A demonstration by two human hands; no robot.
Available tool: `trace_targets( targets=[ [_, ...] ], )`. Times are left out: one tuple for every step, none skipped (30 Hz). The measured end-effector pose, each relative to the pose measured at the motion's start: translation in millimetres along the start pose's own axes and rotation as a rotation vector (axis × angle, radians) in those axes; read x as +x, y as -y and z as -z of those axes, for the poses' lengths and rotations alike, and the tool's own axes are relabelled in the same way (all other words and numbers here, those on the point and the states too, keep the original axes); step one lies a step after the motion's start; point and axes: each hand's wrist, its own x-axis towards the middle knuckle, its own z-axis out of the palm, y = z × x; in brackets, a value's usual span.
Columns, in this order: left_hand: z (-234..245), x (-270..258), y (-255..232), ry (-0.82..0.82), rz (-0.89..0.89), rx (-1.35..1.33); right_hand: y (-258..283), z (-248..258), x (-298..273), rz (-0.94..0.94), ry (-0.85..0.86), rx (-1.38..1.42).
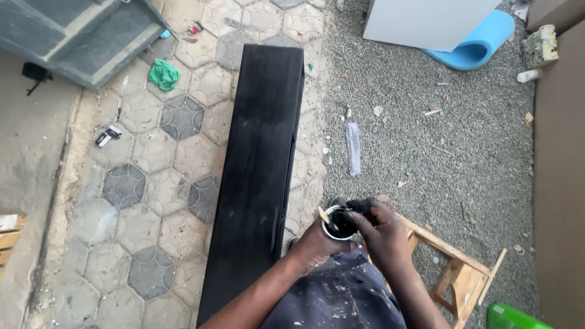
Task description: Painting the edges of a black furniture piece with a brush and using a power sander to smooth the surface.
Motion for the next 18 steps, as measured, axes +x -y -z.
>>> trace_targets(
  targets=[
    [9, 14, 4, -0.006, 0.002, -0.001, 7, 3, 16, -0.001, 0.006, 0.0],
    [17, 29, 9, -0.111, 0.122, 0.075, 13, 6, 32, -0.097, 0.055, -0.028],
    [26, 44, 15, -0.219, 0.242, 0.15, 18, 10, 48, -0.191, 0.106, -0.059],
    [31, 55, 12, -0.228, 0.243, 0.148, 4, 9, 65, -0.191, 0.116, -0.061],
    [39, 74, 9, -0.32, 0.26, 0.221, -9, 9, 90, -0.123, 0.145, -0.01],
    [48, 94, 6, -0.413, 0.277, 0.293, -22, 10, 116, -0.056, 0.176, 0.041],
    [64, 107, 27, -0.418, 0.278, 0.295, -21, 14, 139, -0.055, 0.181, 0.043],
    [81, 120, 49, -0.566, 0.248, 0.424, -21, 17, 162, -0.161, 0.25, 0.029],
    [101, 128, 70, -0.713, 0.225, 0.558, -22, 16, 181, -0.273, 0.321, 0.021],
    [117, 136, 78, -0.717, 0.232, 0.565, -29, 12, 202, -0.277, 0.328, 0.028],
    [132, 144, 89, -0.808, 0.279, 0.595, -38, 7, 223, -0.311, 0.356, 0.019],
    [149, 151, 102, -0.9, 0.325, 0.626, -50, 0, 243, -0.344, 0.384, 0.01],
    [161, 165, 97, -0.904, 0.344, 0.631, -77, -10, 260, -0.358, 0.397, 0.017],
    [175, 179, 94, -0.919, 0.322, 0.669, -106, -23, 277, -0.374, 0.363, 0.024],
    [192, 191, 93, -0.928, 0.306, 0.711, -139, -40, 292, -0.398, 0.327, 0.035],
    [215, 206, 103, -0.927, 0.331, 0.722, -160, -57, 311, -0.418, 0.338, 0.046],
    [237, 218, 116, -0.909, 0.35, 0.772, -184, -75, 328, -0.437, 0.333, 0.103],
    [260, 229, 130, -0.888, 0.37, 0.822, -210, -94, 342, -0.457, 0.326, 0.16]
  ],
)
